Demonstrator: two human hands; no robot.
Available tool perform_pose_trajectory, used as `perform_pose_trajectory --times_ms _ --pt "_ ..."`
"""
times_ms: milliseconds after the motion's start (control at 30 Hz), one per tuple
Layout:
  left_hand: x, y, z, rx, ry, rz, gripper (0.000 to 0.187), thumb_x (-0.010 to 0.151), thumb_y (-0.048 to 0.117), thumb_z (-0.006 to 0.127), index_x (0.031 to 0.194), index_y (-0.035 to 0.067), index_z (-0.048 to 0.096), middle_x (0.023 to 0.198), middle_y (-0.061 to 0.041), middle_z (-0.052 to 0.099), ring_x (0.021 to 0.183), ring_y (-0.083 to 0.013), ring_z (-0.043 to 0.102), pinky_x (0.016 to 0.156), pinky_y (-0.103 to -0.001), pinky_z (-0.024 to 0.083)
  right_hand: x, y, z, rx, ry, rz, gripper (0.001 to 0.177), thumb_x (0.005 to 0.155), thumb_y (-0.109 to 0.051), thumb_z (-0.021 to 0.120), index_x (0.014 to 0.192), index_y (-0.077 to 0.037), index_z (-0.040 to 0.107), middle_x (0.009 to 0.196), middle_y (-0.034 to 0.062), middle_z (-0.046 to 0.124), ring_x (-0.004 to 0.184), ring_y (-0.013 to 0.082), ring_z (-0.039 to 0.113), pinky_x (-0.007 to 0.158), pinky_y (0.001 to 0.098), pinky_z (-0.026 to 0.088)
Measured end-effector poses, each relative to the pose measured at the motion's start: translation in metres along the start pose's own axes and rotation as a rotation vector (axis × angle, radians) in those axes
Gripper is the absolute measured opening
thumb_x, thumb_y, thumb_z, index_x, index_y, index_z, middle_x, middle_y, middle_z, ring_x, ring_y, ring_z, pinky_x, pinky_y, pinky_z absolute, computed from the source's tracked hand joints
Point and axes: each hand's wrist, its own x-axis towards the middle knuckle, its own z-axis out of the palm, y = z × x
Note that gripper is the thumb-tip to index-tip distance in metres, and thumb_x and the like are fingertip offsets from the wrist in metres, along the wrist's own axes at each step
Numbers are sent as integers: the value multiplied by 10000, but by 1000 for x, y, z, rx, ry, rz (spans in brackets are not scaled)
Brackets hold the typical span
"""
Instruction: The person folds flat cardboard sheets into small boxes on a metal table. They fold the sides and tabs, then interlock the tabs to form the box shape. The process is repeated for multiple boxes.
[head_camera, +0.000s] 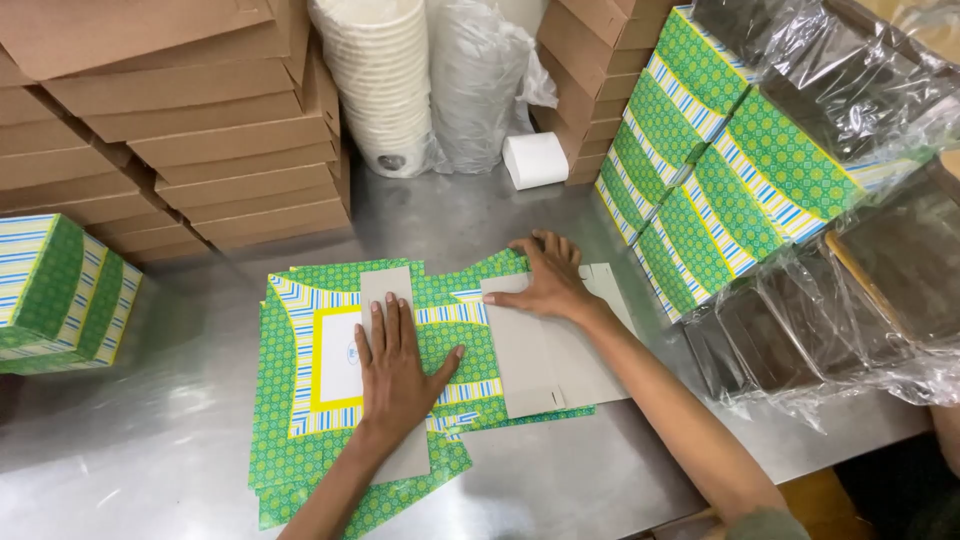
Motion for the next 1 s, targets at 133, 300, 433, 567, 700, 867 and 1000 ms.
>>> perform_pose_trajectory --times_ms 133,300,433,567,700,867,1000 --pt "2 0 2 10 5 -1 1032 932 805 353 1585 12 255 1649 -233 249 1553 -382 147 1220 -601 65 8 -11 8 -7 -3 -23 996 665 -745 801 1420 -172 496 1466 246 380 1326 377 384 1157 610 174" --pt "0 0 0 -6 1 -1 1016 939 792 355 1585 13 261 1650 -236 249 1550 -388 159 1218 -606 67 19 -35 26 34 14 -134 1019 662 -754 790 1427 -154 484 1428 271 389 1289 400 390 1134 636 177" --pt "1 -1 2 0 -3 -9 1017 935 790 362 1588 18 258 1653 -230 245 1552 -379 153 1220 -605 61 25 -64 39 42 14 -182 1013 664 -746 794 1423 -153 482 1428 258 384 1294 399 382 1130 655 163" --pt "1 -1 3 7 -1 -7 1030 930 806 346 1587 18 257 1654 -226 241 1556 -374 145 1220 -602 53 24 -77 45 51 3 -213 978 698 -717 783 1425 -134 486 1440 290 381 1356 421 348 1140 679 153" --pt "1 -1 1 -2 9 -3 1037 931 809 352 1586 11 259 1651 -230 247 1554 -378 155 1222 -600 53 25 -65 50 11 31 -215 984 697 -724 783 1431 -144 477 1449 281 371 1360 420 339 1132 705 132" --pt "0 -2 1 -20 0 4 1043 929 812 350 1585 7 255 1649 -236 247 1552 -385 155 1219 -607 57 8 -52 23 26 8 -136 976 704 -682 805 1441 -129 483 1450 293 375 1368 429 335 1144 713 107" --pt "1 -2 3 -3 5 12 1042 932 814 347 1584 7 252 1649 -240 242 1551 -389 149 1220 -612 60 -2 -34 9 7 0 -80 1025 684 -735 791 1447 -128 476 1465 283 361 1391 436 319 1154 711 76"
